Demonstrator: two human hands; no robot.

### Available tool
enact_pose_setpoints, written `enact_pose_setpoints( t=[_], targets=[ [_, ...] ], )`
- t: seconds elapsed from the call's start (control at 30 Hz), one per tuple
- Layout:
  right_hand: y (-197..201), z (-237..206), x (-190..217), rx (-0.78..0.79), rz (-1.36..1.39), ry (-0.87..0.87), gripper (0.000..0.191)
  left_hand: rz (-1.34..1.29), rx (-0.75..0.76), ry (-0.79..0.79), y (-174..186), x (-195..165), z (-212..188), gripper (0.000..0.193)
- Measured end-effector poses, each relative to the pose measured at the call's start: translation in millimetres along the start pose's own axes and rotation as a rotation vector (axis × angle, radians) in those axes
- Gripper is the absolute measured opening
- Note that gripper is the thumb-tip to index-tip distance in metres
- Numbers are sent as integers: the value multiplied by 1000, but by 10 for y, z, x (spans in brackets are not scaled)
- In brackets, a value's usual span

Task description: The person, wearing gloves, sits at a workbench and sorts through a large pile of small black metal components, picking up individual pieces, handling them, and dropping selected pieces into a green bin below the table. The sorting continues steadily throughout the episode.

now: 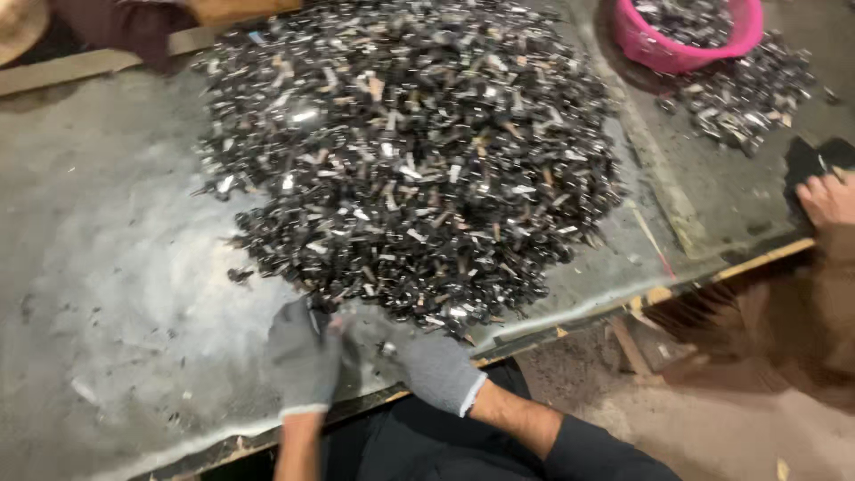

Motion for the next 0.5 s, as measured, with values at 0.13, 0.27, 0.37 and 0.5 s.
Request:
enact_pose_setpoints(
  t=[0.13,0.27,0.37,0.5],
  targets=[
    [-17,-54,-53,-256,-2,63,56,-159,42,-56,-472,-56,-34,23],
    [-143,-129,-114,-177,98,-11,72,-267,-219,24,-459,118,-43,32],
    [-143,-122,-92,-146,-172,-73,66,-47,-121,-73,-582,68,31,23],
    [-75,-105,-42,-177,-50,35,76,-364,-266,-37,-433,123,-50,27]
  ],
)
Point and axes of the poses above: each hand's wrist, its own z-axis towards the middle knuckle, its own y-axis out of the back of the hand, x = y × z, the point moved 7 cm from there along z, towards the middle knuckle, and after that the axes turned 8 degrees about -z, right-handed, at the moved point
